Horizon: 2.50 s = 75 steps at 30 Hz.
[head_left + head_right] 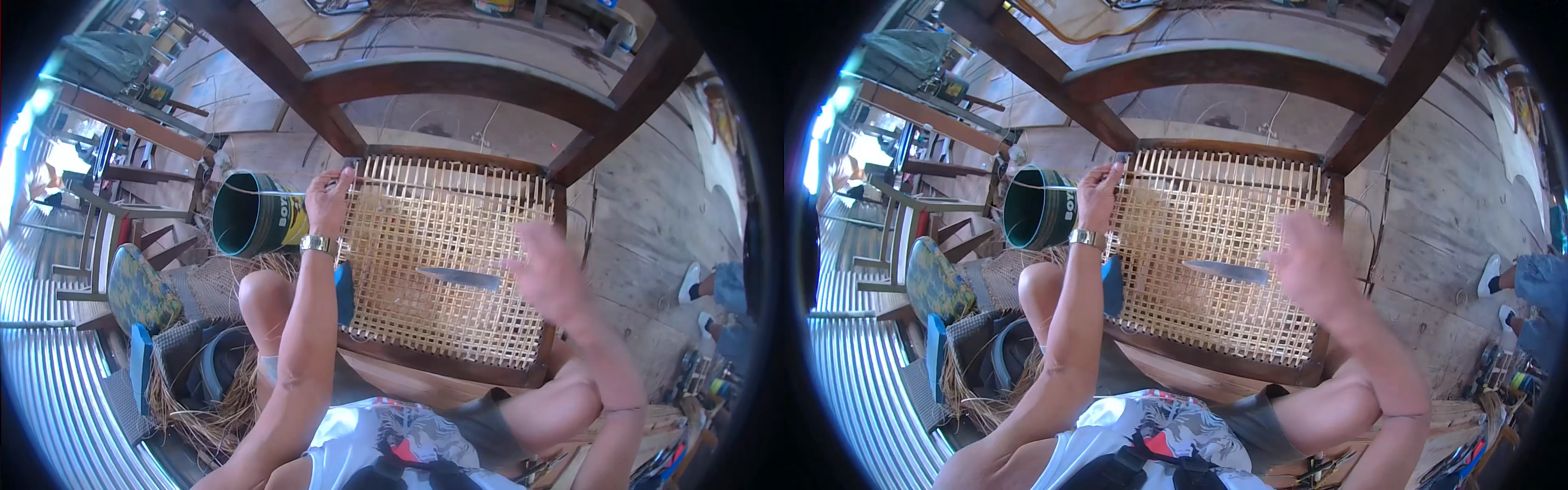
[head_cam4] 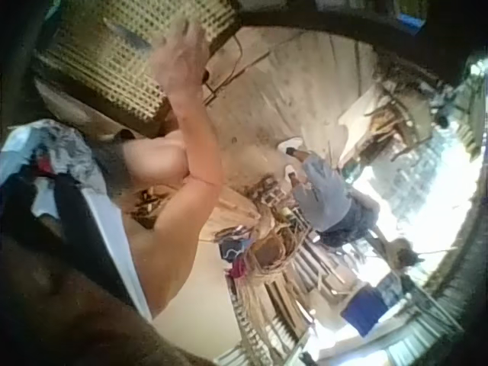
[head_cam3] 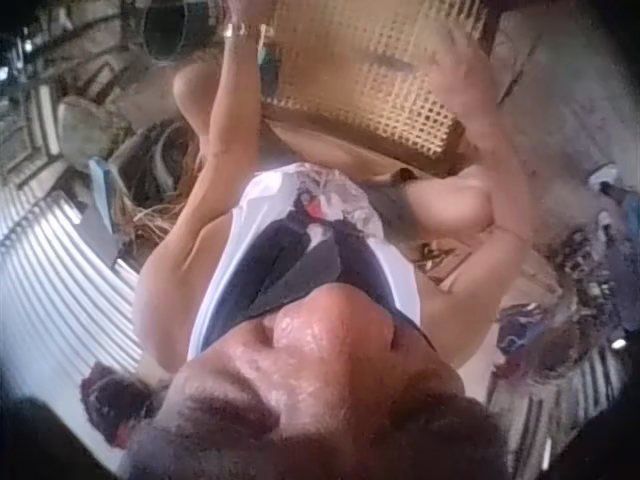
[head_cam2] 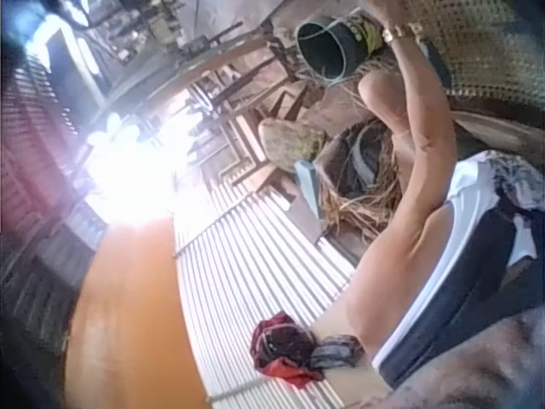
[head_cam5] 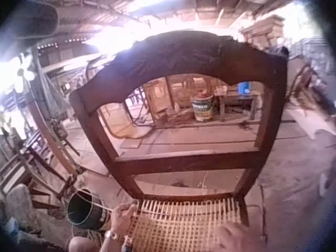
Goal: The recorder is weaving a cane seat for a wooden chair using thin strips of material.
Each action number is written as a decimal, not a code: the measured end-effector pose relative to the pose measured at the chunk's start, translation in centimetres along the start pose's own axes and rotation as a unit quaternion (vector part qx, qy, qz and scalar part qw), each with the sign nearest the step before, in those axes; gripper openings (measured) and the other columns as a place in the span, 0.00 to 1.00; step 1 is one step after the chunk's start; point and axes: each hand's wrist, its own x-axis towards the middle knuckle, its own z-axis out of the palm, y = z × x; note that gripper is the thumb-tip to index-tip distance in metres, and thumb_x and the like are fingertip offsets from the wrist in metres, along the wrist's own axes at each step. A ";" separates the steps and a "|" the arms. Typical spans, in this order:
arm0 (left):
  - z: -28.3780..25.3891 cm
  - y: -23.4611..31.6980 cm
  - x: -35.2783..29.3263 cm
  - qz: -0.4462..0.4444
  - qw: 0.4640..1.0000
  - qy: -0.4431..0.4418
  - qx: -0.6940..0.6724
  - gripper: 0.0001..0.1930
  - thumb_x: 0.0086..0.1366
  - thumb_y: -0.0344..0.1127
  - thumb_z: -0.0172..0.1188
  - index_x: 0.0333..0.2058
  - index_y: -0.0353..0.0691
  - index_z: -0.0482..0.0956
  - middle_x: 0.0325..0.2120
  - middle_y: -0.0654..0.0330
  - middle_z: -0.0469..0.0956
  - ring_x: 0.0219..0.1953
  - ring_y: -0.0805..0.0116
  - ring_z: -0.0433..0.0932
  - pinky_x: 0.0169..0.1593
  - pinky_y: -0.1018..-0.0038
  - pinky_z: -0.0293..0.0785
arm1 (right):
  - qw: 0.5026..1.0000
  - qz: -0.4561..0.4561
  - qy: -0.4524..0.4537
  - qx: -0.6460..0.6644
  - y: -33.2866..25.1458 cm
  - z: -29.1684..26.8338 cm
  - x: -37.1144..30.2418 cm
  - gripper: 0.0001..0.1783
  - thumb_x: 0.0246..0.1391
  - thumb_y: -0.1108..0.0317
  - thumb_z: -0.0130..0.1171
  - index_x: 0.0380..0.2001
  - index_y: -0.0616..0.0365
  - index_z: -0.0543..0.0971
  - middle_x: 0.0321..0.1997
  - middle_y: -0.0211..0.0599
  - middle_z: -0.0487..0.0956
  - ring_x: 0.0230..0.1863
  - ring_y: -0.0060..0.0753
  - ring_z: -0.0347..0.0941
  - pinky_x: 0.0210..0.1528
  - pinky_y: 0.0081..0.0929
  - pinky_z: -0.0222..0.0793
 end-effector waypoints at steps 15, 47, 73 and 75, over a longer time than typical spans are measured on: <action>-0.9 3.2 -1.4 -0.060 0.976 -0.134 -0.161 0.15 0.62 0.41 0.70 0.37 0.32 0.84 0.30 0.62 0.82 0.33 0.74 0.76 0.40 0.76 0.73 | 0.974 -0.080 0.180 0.109 -16.3 19.1 0.7 0.29 0.45 0.76 0.59 0.55 0.57 0.74 0.42 0.45 0.76 0.45 0.48 0.73 0.50 0.43 0.69; -2.2 -4.1 -2.7 -0.042 0.998 0.041 0.006 0.16 0.70 0.39 0.55 0.44 0.27 0.77 0.45 0.43 0.76 0.49 0.47 0.75 0.55 0.59 0.68 | 0.967 0.215 -0.016 0.133 -9.8 13.5 16.3 0.13 0.47 0.67 0.60 0.37 0.61 0.77 0.43 0.51 0.79 0.46 0.47 0.77 0.49 0.43 0.72; -15.3 10.2 0.7 0.065 0.919 -0.388 0.005 0.22 0.74 0.49 0.54 0.32 0.33 0.82 0.26 0.60 0.81 0.29 0.76 0.77 0.32 0.76 0.71 | 0.941 0.270 0.157 0.129 7.6 -2.3 1.1 0.18 0.62 0.58 0.59 0.49 0.59 0.78 0.46 0.42 0.83 0.44 0.37 0.82 0.46 0.33 0.78; -10.8 10.4 1.8 0.156 0.951 -0.266 0.025 0.18 0.73 0.45 0.56 0.36 0.34 0.82 0.28 0.61 0.82 0.31 0.75 0.78 0.35 0.75 0.72 | 0.959 0.245 0.136 0.044 16.2 -0.3 -1.0 0.21 0.61 0.54 0.59 0.50 0.59 0.78 0.47 0.44 0.83 0.45 0.39 0.82 0.48 0.33 0.77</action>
